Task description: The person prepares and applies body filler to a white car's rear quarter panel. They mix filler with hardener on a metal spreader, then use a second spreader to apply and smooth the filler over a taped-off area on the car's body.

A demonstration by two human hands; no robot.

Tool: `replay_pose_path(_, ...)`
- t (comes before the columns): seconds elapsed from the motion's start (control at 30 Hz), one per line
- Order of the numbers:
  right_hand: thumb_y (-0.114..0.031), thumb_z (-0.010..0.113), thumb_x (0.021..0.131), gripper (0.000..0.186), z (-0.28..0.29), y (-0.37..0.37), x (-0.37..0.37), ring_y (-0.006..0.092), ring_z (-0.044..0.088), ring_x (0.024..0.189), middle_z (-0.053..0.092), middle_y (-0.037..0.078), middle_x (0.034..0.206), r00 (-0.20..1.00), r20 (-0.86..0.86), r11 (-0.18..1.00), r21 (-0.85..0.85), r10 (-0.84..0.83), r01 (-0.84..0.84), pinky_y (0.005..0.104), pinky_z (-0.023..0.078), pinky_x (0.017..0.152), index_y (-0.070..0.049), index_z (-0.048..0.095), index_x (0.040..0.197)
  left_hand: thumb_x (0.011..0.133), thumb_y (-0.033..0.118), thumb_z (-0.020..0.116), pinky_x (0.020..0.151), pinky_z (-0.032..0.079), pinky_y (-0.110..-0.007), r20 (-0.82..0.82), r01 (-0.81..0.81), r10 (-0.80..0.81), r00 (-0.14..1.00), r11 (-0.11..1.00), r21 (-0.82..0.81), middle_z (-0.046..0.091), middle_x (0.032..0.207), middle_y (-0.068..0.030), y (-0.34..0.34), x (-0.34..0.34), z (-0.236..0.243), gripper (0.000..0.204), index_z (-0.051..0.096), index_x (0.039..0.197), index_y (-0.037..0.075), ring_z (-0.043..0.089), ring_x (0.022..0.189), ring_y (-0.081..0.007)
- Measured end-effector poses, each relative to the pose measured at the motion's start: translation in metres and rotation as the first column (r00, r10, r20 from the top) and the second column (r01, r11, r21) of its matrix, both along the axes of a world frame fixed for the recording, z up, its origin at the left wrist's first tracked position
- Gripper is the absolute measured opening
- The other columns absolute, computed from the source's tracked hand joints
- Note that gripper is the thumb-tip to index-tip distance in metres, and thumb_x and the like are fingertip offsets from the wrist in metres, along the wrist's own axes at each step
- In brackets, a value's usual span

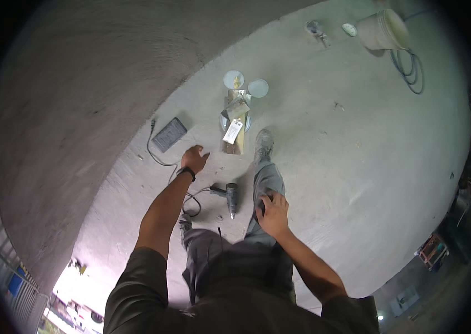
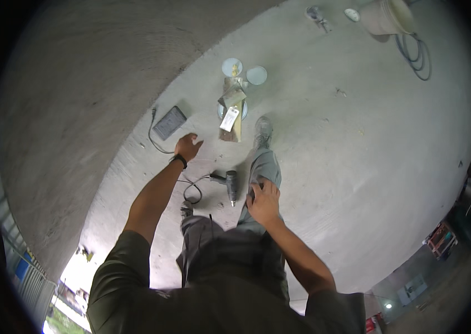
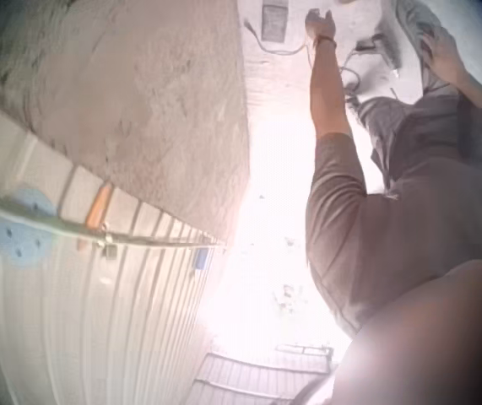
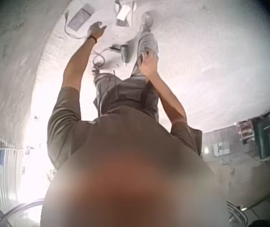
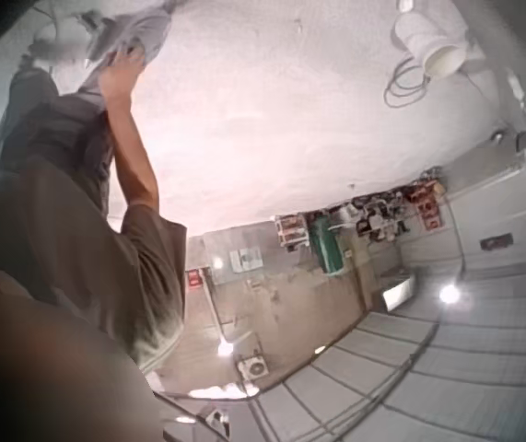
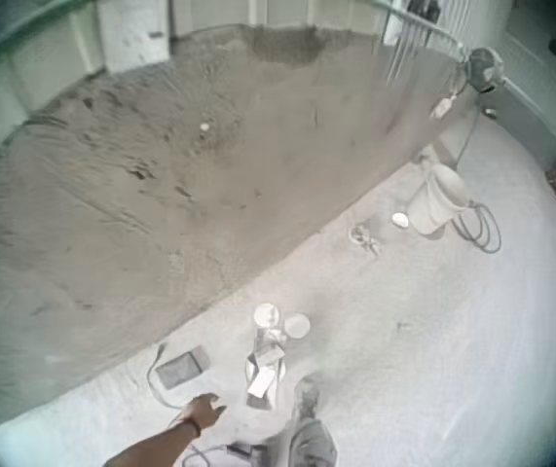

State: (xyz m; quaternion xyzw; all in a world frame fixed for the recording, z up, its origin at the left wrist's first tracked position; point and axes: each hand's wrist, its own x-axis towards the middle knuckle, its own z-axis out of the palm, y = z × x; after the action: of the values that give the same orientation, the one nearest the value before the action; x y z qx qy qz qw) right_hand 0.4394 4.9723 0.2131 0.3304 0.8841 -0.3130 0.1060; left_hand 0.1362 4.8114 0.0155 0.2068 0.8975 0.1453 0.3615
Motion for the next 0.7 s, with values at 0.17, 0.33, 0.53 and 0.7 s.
replay_pose_path(0.17,-0.022,0.081,0.080,0.051,-0.033,0.094,-0.006,0.0445,0.045,0.126,0.048,0.021,0.135,0.989,0.138,0.970,-0.244,0.051,-0.016,0.0570,0.039,0.107,-0.007,0.065,0.125,0.086,0.040,0.082,0.105,0.052,-0.048,-0.134,0.074,-0.086,0.987,0.993,-0.095,0.068,0.133,-0.0190,0.147,-0.047,-0.117,0.064,0.062,0.137,0.007,0.063,0.126,-0.0373)
replay_pose_path(0.33,-0.021,0.081,0.080,0.049,-0.046,0.153,-0.014,0.0441,0.045,0.125,0.049,0.020,0.131,0.968,0.218,0.942,-0.332,0.123,-0.044,0.0567,0.039,0.107,-0.007,0.065,0.125,0.080,0.043,0.087,0.094,0.057,-0.050,-0.075,-0.007,-0.014,0.997,0.960,-0.280,0.074,0.117,-0.0210,0.225,-0.068,-0.157,0.062,0.066,0.127,0.008,0.071,0.111,-0.0399)
replay_pose_path(0.53,-0.020,0.080,0.080,0.046,-0.046,0.179,-0.021,0.0440,0.046,0.123,0.049,0.019,0.130,0.962,0.223,0.920,-0.386,0.158,-0.061,0.0565,0.040,0.106,-0.008,0.065,0.122,0.080,0.050,0.085,0.094,0.058,-0.046,0.007,0.013,-0.011,1.000,0.952,-0.305,0.077,0.112,-0.0166,0.223,-0.084,-0.156,0.050,0.077,0.108,0.009,0.073,0.106,-0.0352)
replay_pose_path(0.7,-0.018,0.081,0.079,0.046,-0.052,0.168,0.007,0.0428,0.046,0.122,0.050,0.019,0.129,0.962,0.188,0.932,-0.339,0.198,-0.126,0.0530,0.043,0.105,-0.007,0.065,0.121,0.083,0.034,0.084,0.084,0.057,-0.044,-0.072,-0.003,0.001,0.997,1.000,-0.030,0.075,0.100,-0.0112,0.205,-0.076,-0.117,0.029,0.080,0.098,0.009,0.072,0.093,-0.0315)
